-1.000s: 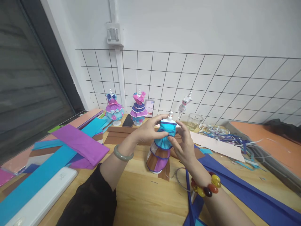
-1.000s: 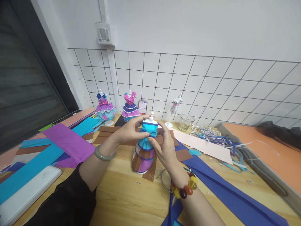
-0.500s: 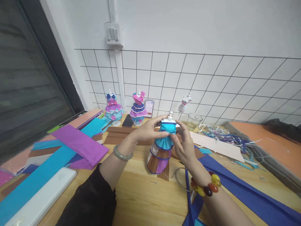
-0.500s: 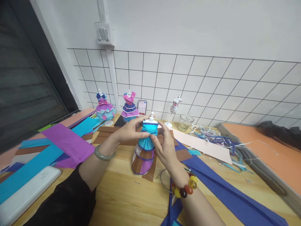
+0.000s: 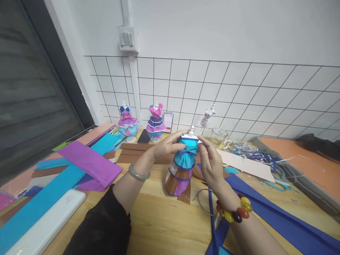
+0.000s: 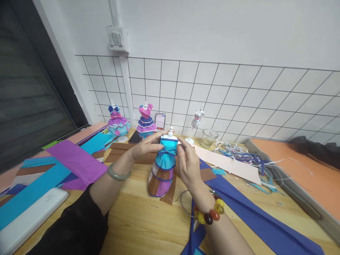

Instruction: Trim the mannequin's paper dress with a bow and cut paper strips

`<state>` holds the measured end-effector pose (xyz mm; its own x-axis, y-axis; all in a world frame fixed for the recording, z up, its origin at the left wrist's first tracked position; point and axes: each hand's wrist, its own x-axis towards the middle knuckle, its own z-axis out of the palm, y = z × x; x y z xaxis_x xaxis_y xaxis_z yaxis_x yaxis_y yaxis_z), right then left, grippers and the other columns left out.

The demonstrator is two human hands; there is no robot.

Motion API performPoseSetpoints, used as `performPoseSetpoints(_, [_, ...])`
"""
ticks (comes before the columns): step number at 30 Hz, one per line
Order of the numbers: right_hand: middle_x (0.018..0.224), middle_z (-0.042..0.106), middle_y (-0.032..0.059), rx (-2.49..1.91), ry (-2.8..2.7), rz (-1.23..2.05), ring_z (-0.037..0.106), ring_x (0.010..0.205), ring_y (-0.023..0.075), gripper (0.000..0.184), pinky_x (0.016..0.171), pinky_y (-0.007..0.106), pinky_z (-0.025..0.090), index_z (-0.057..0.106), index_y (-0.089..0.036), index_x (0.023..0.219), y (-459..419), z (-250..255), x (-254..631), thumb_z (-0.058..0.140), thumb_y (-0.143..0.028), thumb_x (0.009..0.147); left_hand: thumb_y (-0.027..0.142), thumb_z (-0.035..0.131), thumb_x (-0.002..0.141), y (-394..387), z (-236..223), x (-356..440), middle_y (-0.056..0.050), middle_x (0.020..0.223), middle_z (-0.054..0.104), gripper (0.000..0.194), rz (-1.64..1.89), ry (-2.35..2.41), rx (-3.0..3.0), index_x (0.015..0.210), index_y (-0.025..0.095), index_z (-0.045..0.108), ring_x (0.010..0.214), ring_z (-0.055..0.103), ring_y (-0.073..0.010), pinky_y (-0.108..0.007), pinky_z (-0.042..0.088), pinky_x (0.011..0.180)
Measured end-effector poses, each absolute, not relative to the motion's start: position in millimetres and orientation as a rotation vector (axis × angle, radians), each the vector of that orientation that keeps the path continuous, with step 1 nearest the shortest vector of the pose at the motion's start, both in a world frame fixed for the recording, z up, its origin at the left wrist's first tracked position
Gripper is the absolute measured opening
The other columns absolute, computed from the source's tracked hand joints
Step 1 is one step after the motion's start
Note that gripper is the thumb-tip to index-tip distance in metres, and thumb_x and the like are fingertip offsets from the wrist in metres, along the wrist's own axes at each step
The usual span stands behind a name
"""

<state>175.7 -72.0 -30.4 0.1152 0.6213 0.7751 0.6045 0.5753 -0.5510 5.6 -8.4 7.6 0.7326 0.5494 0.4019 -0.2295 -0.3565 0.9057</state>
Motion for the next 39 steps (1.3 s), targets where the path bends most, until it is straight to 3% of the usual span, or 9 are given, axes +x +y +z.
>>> performPoseSetpoints(6, [0.104,0.062,0.0090,-1.072,-1.554,0.016,0.058,0.093,0.0198,0.033,0.080,0.037,0.046,0.053,-0.022,0.120,-72.9,-28.4,175.7,0.040,-0.032,0.091,0.036,0.053,0.081,-8.2,10.8,4.9,-0.007,0.138,0.043,0.050,0.883,0.298,1.820,0.129,0.022,0.047,0.128,0.036,-0.0269,-0.037,0.033,0.103])
performPoseSetpoints(13, [0.096,0.063,0.0086,-1.057,-1.569,0.012,0.058,0.089,0.0199,0.033,0.079,0.038,0.046,0.053,-0.021,0.120,-73.3,-27.6,176.6,0.038,-0.032,0.092,0.039,0.044,0.087,-7.1,12.2,6.3,-0.005,0.136,0.046,0.043,0.939,0.337,1.827,0.126,0.021,0.052,0.127,0.039,-0.0227,-0.036,0.029,0.107])
performPoseSetpoints(22, [0.076,0.061,0.0039,-1.006,-1.517,0.073,0.059,0.070,0.0158,0.030,0.070,0.033,0.048,0.060,-0.019,0.111,-77.1,-18.9,175.8,0.040,-0.030,0.092,0.042,0.050,0.084,-8.4,10.9,7.2,-0.010,0.131,0.051,0.050,0.908,0.318,1.739,0.128,0.018,0.049,0.126,0.040,-0.0265,-0.041,0.030,0.105])
performPoseSetpoints(32, [0.099,0.067,0.0080,-0.990,-1.481,0.171,0.062,0.082,0.0192,0.031,0.073,0.037,0.051,0.060,-0.022,0.115,-73.2,-28.1,177.7,0.052,-0.031,0.086,0.041,0.050,0.084,-8.6,11.2,7.6,-0.008,0.128,0.054,0.045,0.922,0.335,1.703,0.124,0.020,0.053,0.125,0.042,-0.0274,-0.041,0.031,0.104])
performPoseSetpoints(39, [0.082,0.063,0.0029,-0.928,-1.562,0.316,0.060,0.074,0.0158,0.039,0.073,0.036,0.051,0.054,-0.022,0.124,-68.1,-32.0,182.6,0.054,-0.029,0.085,0.039,0.051,0.084,-3.8,10.9,5.1,-0.009,0.132,0.050,0.043,0.969,0.353,1.718,0.121,0.018,0.056,0.126,0.040,-0.0269,-0.039,0.031,0.104])
